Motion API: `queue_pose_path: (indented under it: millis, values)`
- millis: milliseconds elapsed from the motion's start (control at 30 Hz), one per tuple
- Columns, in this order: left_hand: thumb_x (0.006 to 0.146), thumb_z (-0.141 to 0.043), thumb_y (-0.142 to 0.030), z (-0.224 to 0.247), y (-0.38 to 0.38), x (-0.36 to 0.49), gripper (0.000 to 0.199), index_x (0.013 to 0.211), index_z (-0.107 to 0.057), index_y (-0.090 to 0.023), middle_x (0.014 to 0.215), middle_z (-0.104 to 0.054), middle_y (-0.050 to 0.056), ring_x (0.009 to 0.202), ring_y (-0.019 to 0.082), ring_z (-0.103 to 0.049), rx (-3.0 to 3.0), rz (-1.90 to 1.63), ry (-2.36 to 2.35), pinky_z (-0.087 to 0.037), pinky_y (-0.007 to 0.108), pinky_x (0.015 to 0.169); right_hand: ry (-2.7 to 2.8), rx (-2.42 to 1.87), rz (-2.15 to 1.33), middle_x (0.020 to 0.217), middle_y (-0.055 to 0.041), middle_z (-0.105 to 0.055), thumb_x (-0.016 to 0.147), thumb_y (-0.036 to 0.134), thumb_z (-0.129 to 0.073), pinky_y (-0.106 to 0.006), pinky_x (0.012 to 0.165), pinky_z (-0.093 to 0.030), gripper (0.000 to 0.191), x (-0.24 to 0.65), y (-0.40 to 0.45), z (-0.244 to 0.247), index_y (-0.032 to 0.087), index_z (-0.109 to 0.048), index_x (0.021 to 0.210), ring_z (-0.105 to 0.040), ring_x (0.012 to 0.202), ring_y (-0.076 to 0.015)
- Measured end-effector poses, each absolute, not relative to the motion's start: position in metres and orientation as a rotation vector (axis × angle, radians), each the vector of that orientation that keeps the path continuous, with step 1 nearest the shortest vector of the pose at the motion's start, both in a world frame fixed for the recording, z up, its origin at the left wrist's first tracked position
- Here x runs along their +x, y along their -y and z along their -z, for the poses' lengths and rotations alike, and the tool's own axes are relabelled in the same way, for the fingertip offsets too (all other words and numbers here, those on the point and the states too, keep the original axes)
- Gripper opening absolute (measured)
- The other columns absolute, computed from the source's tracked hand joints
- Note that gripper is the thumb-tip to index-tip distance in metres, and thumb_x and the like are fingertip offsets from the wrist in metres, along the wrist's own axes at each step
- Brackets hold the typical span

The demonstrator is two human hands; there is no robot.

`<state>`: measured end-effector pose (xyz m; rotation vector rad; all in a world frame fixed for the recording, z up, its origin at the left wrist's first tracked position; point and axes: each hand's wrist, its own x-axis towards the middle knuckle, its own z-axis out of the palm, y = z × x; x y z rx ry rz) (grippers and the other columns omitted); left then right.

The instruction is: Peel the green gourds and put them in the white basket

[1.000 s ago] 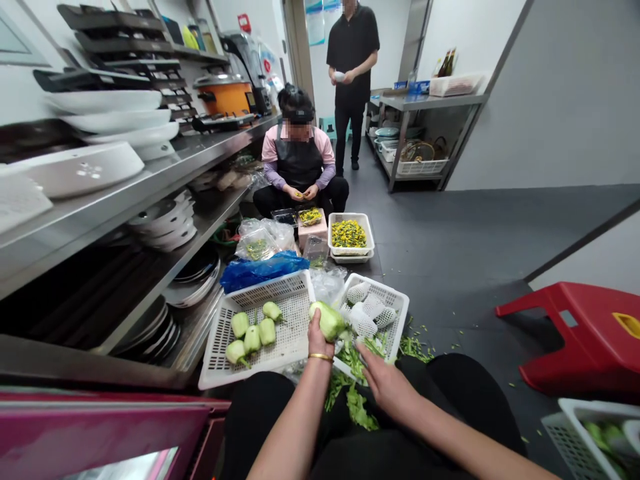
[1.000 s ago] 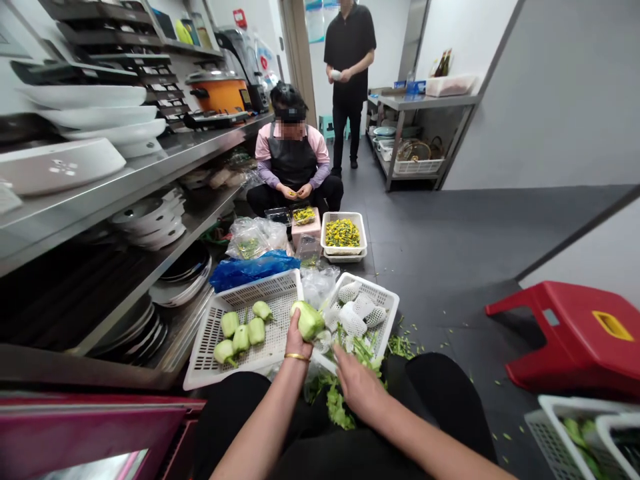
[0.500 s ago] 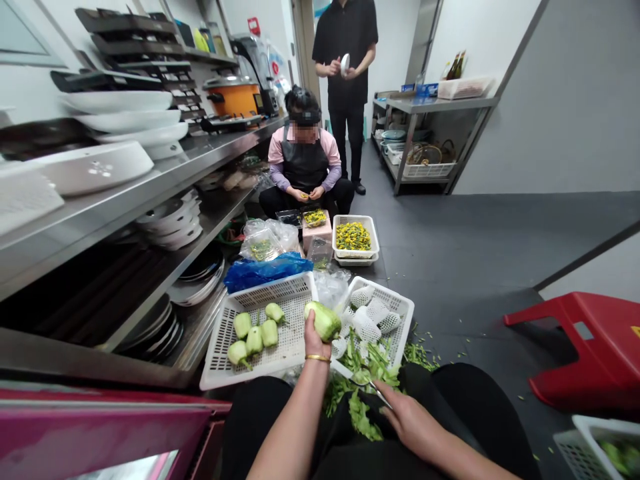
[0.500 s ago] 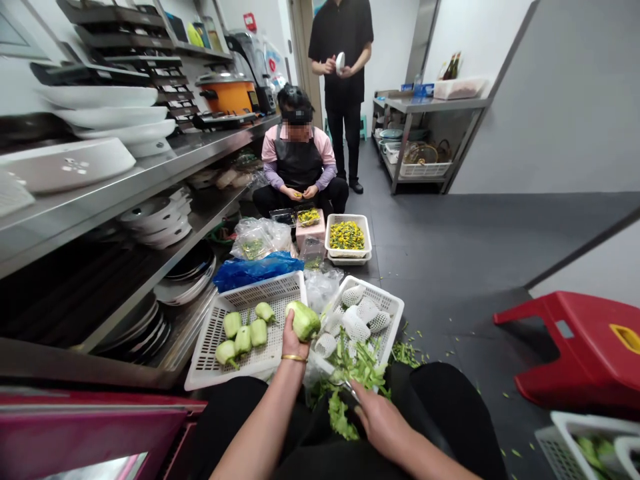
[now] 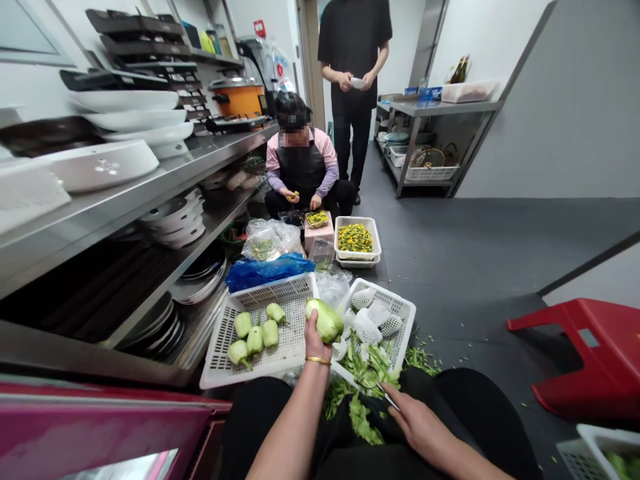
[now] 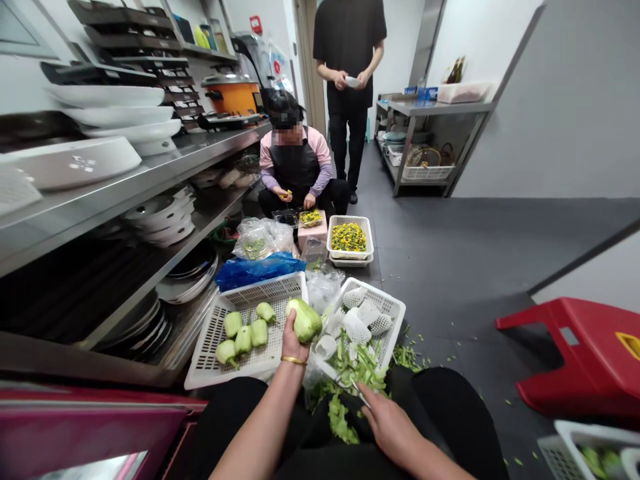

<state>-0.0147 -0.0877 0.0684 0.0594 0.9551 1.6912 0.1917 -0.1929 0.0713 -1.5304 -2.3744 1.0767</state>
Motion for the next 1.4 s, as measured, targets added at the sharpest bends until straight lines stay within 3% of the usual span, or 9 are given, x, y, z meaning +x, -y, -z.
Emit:
queue_pose_path:
  millis: [200, 367, 533, 700, 900, 1033, 1100, 1267, 1400]
  values:
    - [0.057, -0.072, -0.041, -0.083, 0.098, -0.018, 0.057, 0.106, -0.056, -0.017, 0.086, -0.065, 0.010, 0.081, 0.027, -0.064, 0.250, -1.576, -0.727, -0.050, 0.040, 0.072, 2.215, -1.403, -1.134, 0.128, -0.0098, -0.057, 0.089, 0.034, -0.033, -0.035, 0.097, -0.041, 0.047, 0.204, 0.159, -0.129, 0.019, -0.046, 0.131, -0.053, 0.117, -0.0223]
    - [0.059, -0.073, -0.034, -0.089, 0.106, -0.012, 0.054, 0.107, -0.056, -0.017, 0.091, -0.064, 0.009, 0.075, 0.024, -0.063, 0.494, -1.555, -0.719, -0.049, 0.034, 0.067, 2.148, -1.278, -0.982, 0.125, -0.0109, -0.058, 0.089, 0.033, -0.033, -0.038, 0.097, -0.042, 0.047, 0.162, 0.113, -0.176, 0.016, -0.044, 0.132, -0.055, 0.114, -0.0223]
    - [0.062, -0.072, -0.035, -0.086, 0.102, -0.014, 0.052, 0.108, -0.056, -0.017, 0.092, -0.065, 0.008, 0.080, 0.023, -0.063, 0.434, -1.652, -0.779, -0.048, 0.033, 0.073, 2.150, -1.248, -0.947, 0.132, -0.0110, -0.052, 0.090, 0.032, -0.033, -0.039, 0.101, -0.039, 0.049, 0.148, 0.135, -0.143, 0.016, -0.041, 0.135, -0.048, 0.122, -0.0221]
    - [0.062, -0.073, -0.038, -0.082, 0.095, -0.026, 0.055, 0.110, -0.054, -0.021, 0.089, -0.064, 0.004, 0.088, 0.023, -0.063, 0.295, -1.722, -0.811, -0.047, 0.034, 0.079, 2.270, -1.343, -1.314, 0.120, -0.0086, -0.063, 0.087, 0.036, -0.042, -0.031, 0.093, -0.046, 0.046, 0.200, 0.191, -0.106, 0.021, -0.051, 0.130, -0.060, 0.109, -0.0223]
    - [0.062, -0.071, -0.043, -0.083, 0.102, -0.020, 0.055, 0.108, -0.055, -0.019, 0.090, -0.064, 0.008, 0.086, 0.027, -0.062, 0.464, -1.509, -0.691, -0.048, 0.039, 0.076, 2.151, -1.376, -1.063, 0.133, -0.0097, -0.051, 0.088, 0.036, -0.034, -0.037, 0.102, -0.037, 0.051, 0.195, 0.145, -0.161, 0.016, -0.044, 0.134, -0.048, 0.123, -0.0226]
    - [0.064, -0.071, -0.039, -0.086, 0.106, -0.016, 0.051, 0.108, -0.056, -0.018, 0.091, -0.065, 0.008, 0.087, 0.026, -0.062, 0.581, -1.511, -0.716, -0.048, 0.037, 0.078, 2.164, -1.291, -0.921, 0.133, -0.0146, -0.051, 0.088, 0.029, -0.033, -0.040, 0.102, -0.037, 0.051, 0.157, 0.120, -0.180, 0.010, -0.042, 0.135, -0.048, 0.122, -0.0243]
    - [0.063, -0.071, -0.038, -0.084, 0.105, -0.019, 0.050, 0.106, -0.057, -0.017, 0.091, -0.065, 0.008, 0.088, 0.026, -0.062, 0.573, -1.567, -0.768, -0.048, 0.036, 0.078, 2.211, -1.289, -0.968, 0.132, -0.0160, -0.052, 0.088, 0.027, -0.034, -0.040, 0.100, -0.039, 0.051, 0.157, 0.132, -0.173, 0.010, -0.042, 0.134, -0.050, 0.120, -0.0255]
    - [0.060, -0.074, -0.038, -0.076, 0.101, -0.030, 0.057, 0.110, -0.055, -0.017, 0.092, -0.065, 0.007, 0.089, 0.026, -0.062, 0.508, -1.558, -0.794, -0.048, 0.034, 0.076, 2.465, -1.313, -1.363, 0.113, -0.0096, -0.067, 0.082, 0.025, -0.046, -0.036, 0.086, -0.050, 0.040, 0.209, 0.171, -0.167, 0.021, -0.060, 0.119, -0.063, 0.101, -0.0269]
    - [0.062, -0.072, -0.038, -0.073, 0.103, -0.027, 0.055, 0.109, -0.054, -0.018, 0.092, -0.065, 0.008, 0.084, 0.026, -0.063, 0.529, -1.445, -0.681, -0.049, 0.035, 0.072, 2.447, -1.379, -1.228, 0.120, -0.0104, -0.062, 0.085, 0.032, -0.041, -0.038, 0.092, -0.045, 0.045, 0.215, 0.143, -0.195, 0.019, -0.055, 0.125, -0.059, 0.108, -0.0270]
